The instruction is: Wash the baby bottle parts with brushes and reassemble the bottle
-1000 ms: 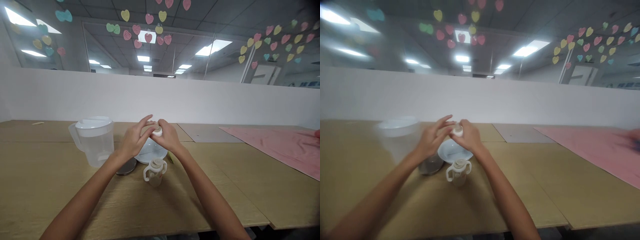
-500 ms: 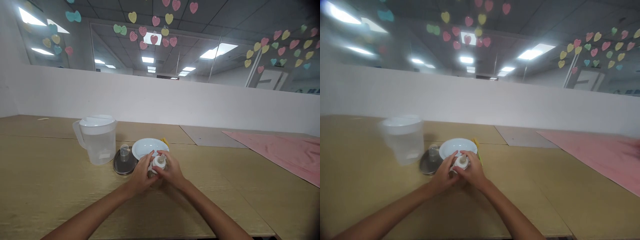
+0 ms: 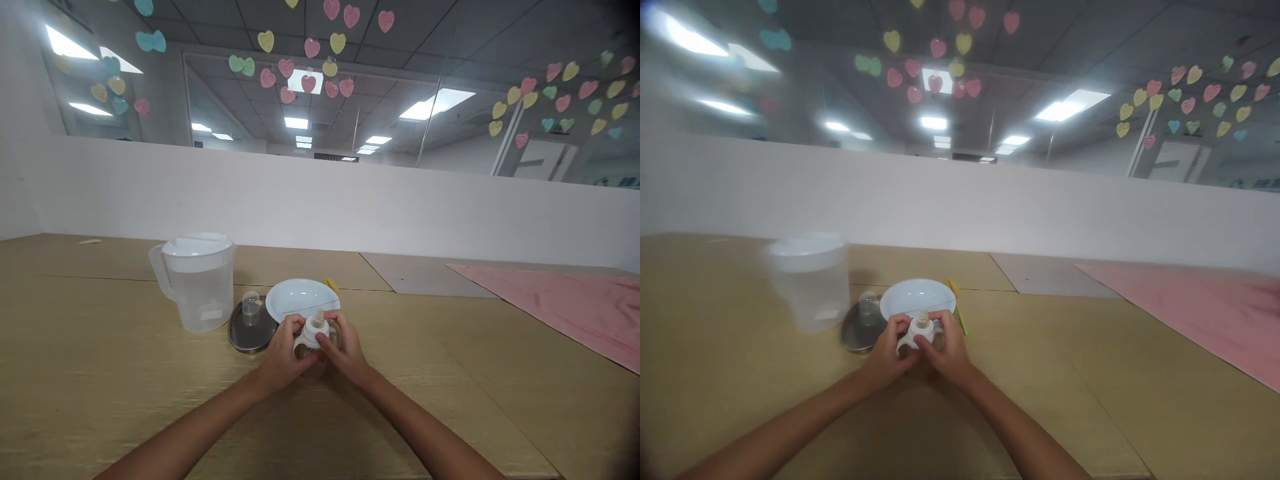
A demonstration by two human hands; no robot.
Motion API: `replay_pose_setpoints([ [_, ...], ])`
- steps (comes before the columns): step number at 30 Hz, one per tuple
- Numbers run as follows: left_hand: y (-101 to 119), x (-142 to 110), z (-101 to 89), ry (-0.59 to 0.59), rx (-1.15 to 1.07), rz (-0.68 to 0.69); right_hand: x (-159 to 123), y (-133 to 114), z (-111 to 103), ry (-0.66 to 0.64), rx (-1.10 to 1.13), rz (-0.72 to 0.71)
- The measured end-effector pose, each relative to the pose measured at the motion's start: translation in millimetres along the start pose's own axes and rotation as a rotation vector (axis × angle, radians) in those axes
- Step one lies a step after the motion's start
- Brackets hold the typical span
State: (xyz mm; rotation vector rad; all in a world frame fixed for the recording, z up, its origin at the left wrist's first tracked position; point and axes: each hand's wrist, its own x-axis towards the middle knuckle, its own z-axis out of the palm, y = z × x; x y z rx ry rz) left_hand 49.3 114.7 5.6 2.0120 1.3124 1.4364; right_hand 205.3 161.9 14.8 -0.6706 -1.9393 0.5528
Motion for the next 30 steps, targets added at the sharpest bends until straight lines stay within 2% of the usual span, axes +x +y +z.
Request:
replay_pose_setpoints([
  [3, -0.8, -0.3, -2.1, -0.017, -0.023, 0.016, 0.4, -2.3, -2.3, 0.003, 0.067, -0.058],
  [7, -4.2, -1.0, -5.2, -0.002, -0.005, 0.066, 1.9, -5.4, -4.7, 0.029, 0.045, -0.094],
  [11, -3.9, -1.5, -5.5, 0.027, 0.054, 0.078, 2.0, -3.3, -4.2, -0.005, 0.08, -0.076],
  [16, -3.7, 0.8, -5.6, 0.008, 0.103, 0.075, 2.3, -1.2, -4.3, -0.016, 0.134, -0.07],
  [20, -4.5, 4.1, -7.0, 0.003, 0.2, 0.127, 2.7, -2.2, -3.4, -0.017, 0.156, -0.062],
  [26, -3.3, 4.7, -6.9, 0.011, 0.206, 0.112, 4.2, -4.0, 1.8, 0.033, 0.146, -0.036],
  [30, -6.5, 5.5, -6.1, 0.009, 0.224, 0.124, 6.0, -0.8, 1.9, -0.044, 0.252, -0.068],
])
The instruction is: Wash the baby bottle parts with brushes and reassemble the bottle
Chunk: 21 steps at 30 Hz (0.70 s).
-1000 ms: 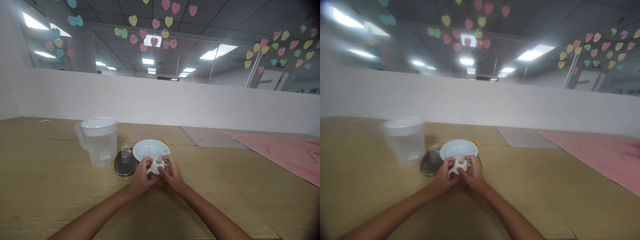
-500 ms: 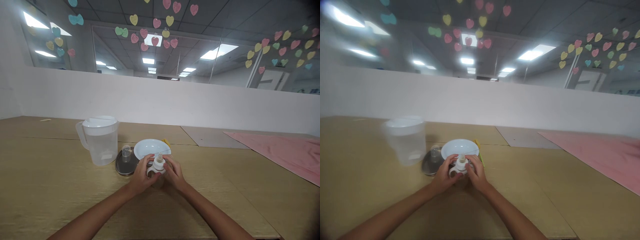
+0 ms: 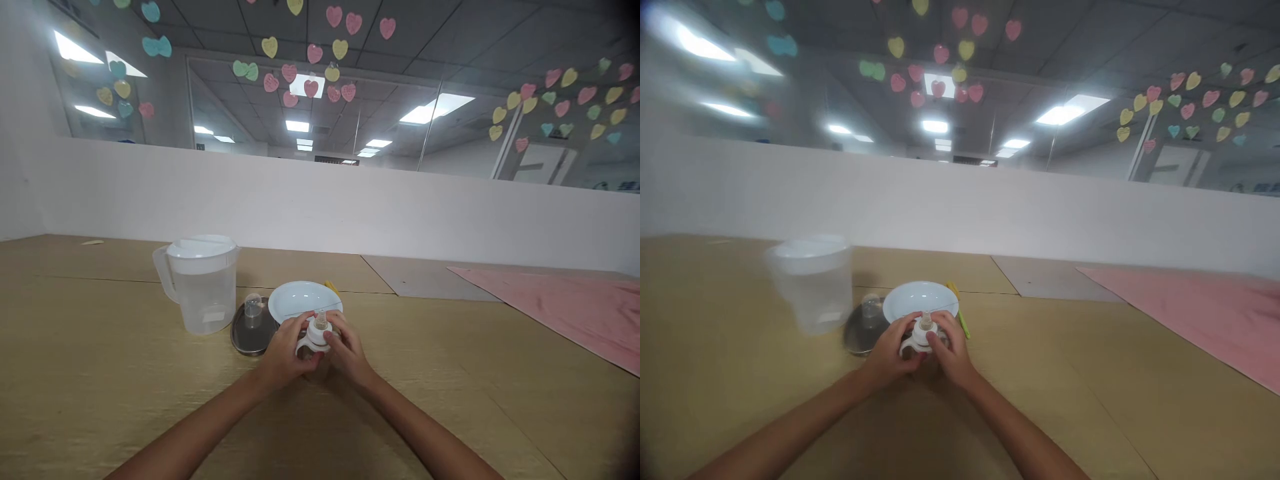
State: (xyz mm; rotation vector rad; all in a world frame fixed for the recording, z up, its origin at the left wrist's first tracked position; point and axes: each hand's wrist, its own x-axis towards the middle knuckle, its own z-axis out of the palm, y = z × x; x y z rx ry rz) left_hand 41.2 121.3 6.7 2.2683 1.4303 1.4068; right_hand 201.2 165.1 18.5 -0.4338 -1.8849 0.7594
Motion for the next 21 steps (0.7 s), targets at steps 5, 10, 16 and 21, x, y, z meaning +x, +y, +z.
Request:
replay_pose_setpoints([
  [5, -5, 0, 0.1, -0.044, 0.024, 0.023, 1, 5, -3, -0.019, 0.075, 0.009],
  [10, 0, -1, -0.9, -0.037, -0.006, -0.009, -1, 2, -2, 0.07, 0.015, 0.052],
  [16, -1, 0, 2.1, -0.013, -0.067, -0.028, -7, 1, -4, 0.19, -0.288, -0.171],
  [21, -5, -1, 4.5, 0.02, -0.096, -0.025, -10, -4, -7, 0.238, -0.428, -0.436],
])
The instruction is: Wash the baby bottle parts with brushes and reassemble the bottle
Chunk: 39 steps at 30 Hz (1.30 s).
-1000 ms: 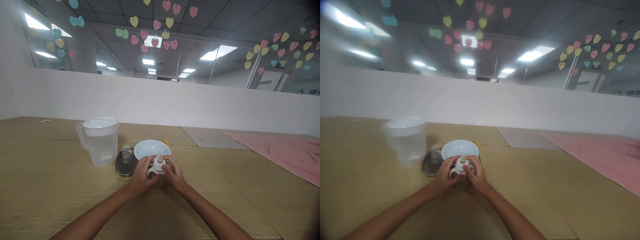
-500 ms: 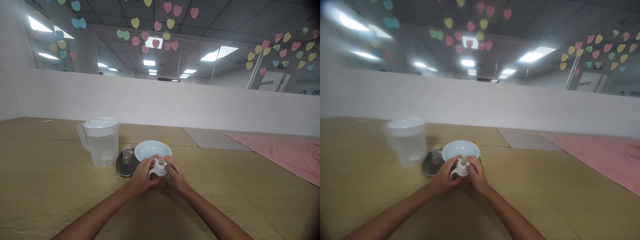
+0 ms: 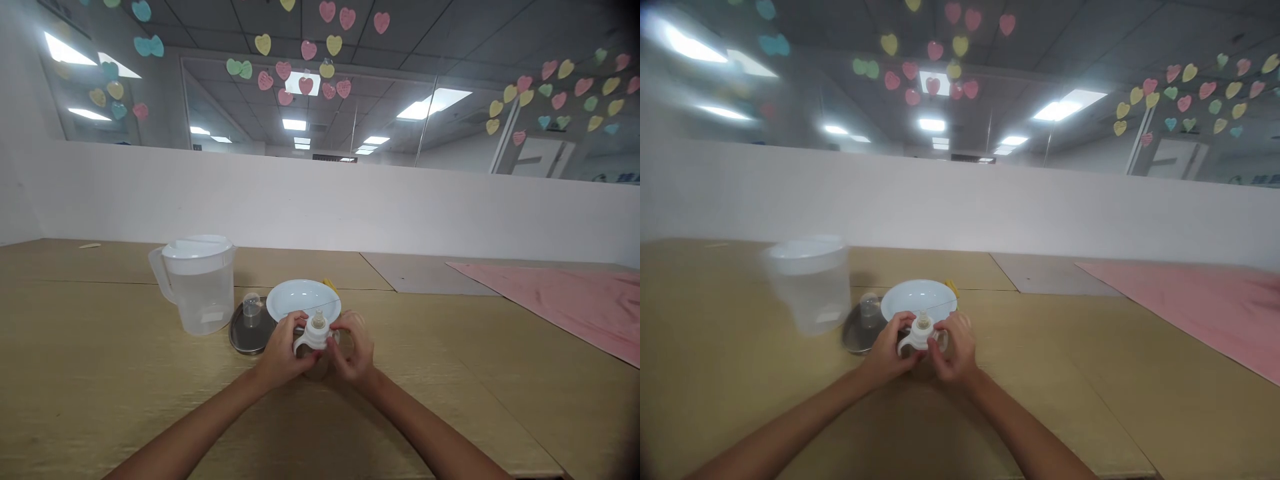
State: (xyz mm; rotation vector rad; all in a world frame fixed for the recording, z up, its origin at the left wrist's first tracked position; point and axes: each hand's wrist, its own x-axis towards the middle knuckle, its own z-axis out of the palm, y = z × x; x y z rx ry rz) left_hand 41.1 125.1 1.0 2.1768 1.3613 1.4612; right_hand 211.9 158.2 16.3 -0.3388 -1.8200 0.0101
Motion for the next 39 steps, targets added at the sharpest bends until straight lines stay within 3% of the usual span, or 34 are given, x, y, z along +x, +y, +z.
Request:
replay_pose_setpoints([
  [5, 2, 1, -1.5, -0.02, 0.029, 0.023, 2, -9, -1, -0.137, 0.043, -0.254],
  [7, 2, 1, -2.6, -0.022, 0.055, 0.046, 2, -8, -2, -0.069, 0.063, -0.175],
  [9, 2, 1, -3.8, -0.026, 0.086, 0.074, 4, -5, -3, -0.013, 0.098, 0.016],
  [13, 1, 1, -6.0, -0.053, 0.115, 0.123, 10, 0, -5, -0.234, 0.29, 0.366],
  [17, 1, 1, -6.5, -0.043, 0.102, 0.108, 12, 3, -4, -0.364, 0.487, 0.562],
  [21, 4, 1, -6.3, -0.051, 0.062, 0.034, 9, 7, -2, -0.328, 0.481, 0.631],
  [25, 8, 1, -8.7, -0.09, 0.035, 0.017, 13, 7, -4, -0.416, 0.563, 0.68],
  [33, 6, -1, -7.7, -0.093, 0.041, 0.058, 21, 4, -12, -0.482, 0.512, 0.61],
  [39, 6, 0, -7.8, -0.08, 0.004, -0.009, 17, 3, -8, -0.508, 0.694, 0.761],
])
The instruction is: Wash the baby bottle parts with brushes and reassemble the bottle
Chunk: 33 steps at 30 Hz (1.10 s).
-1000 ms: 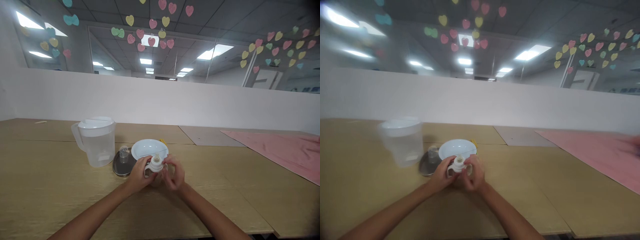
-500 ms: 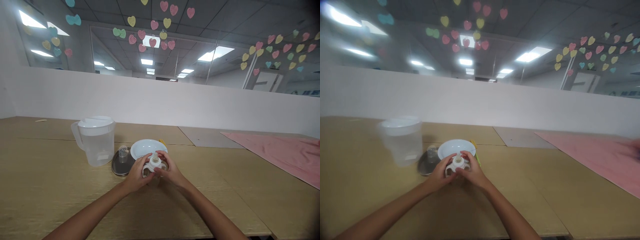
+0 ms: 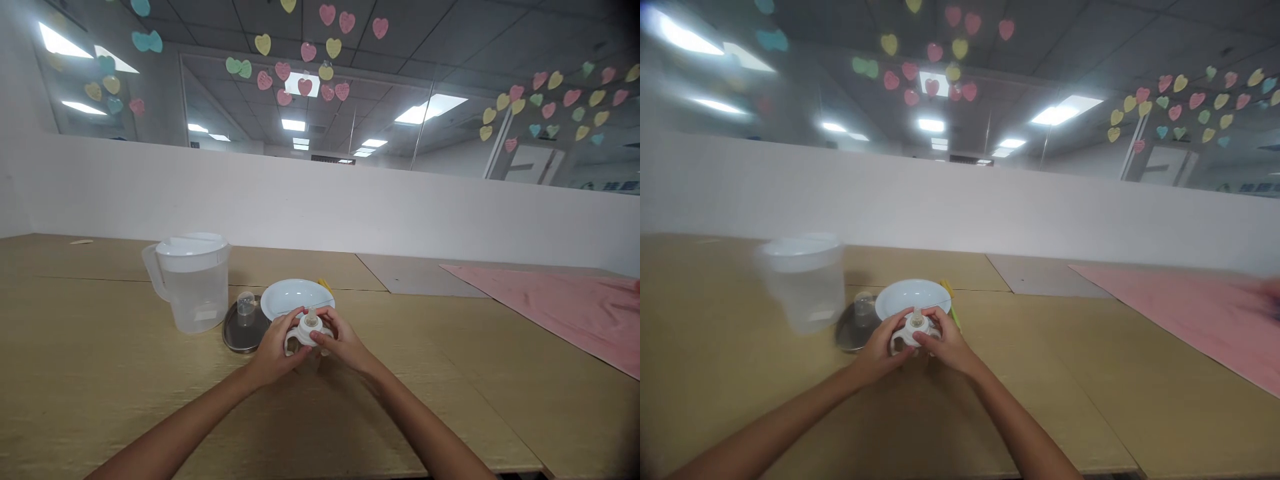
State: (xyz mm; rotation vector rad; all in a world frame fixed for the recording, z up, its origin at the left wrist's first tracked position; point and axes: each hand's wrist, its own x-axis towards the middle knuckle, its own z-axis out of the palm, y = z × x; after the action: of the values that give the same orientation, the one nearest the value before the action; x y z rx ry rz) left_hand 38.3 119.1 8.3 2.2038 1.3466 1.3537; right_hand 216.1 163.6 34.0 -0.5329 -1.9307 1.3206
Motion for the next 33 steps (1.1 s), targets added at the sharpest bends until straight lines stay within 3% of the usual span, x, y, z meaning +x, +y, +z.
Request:
replay_pose_setpoints([
  [4, 2, 2, -0.7, -0.026, -0.03, -0.029, 0, -2, 2, -0.009, 0.033, -0.047],
  [12, 10, 1, 9.5, 0.058, 0.036, -0.009, 5, 7, 15, 0.342, -0.262, -0.077],
  [15, 10, 0, 12.2, 0.073, 0.037, 0.023, 5, 8, 17, 0.409, -0.379, -0.082],
  [19, 7, -1, 10.8, 0.062, -0.013, 0.015, 1, 4, 13, 0.359, -0.402, -0.1],
  [24, 6, 0, 5.3, 0.016, -0.077, -0.001, -4, -1, 2, 0.081, -0.19, -0.134],
  [33, 5, -3, 2.5, -0.015, 0.017, 0.04, -1, 0, 3, 0.135, -0.261, -0.215],
])
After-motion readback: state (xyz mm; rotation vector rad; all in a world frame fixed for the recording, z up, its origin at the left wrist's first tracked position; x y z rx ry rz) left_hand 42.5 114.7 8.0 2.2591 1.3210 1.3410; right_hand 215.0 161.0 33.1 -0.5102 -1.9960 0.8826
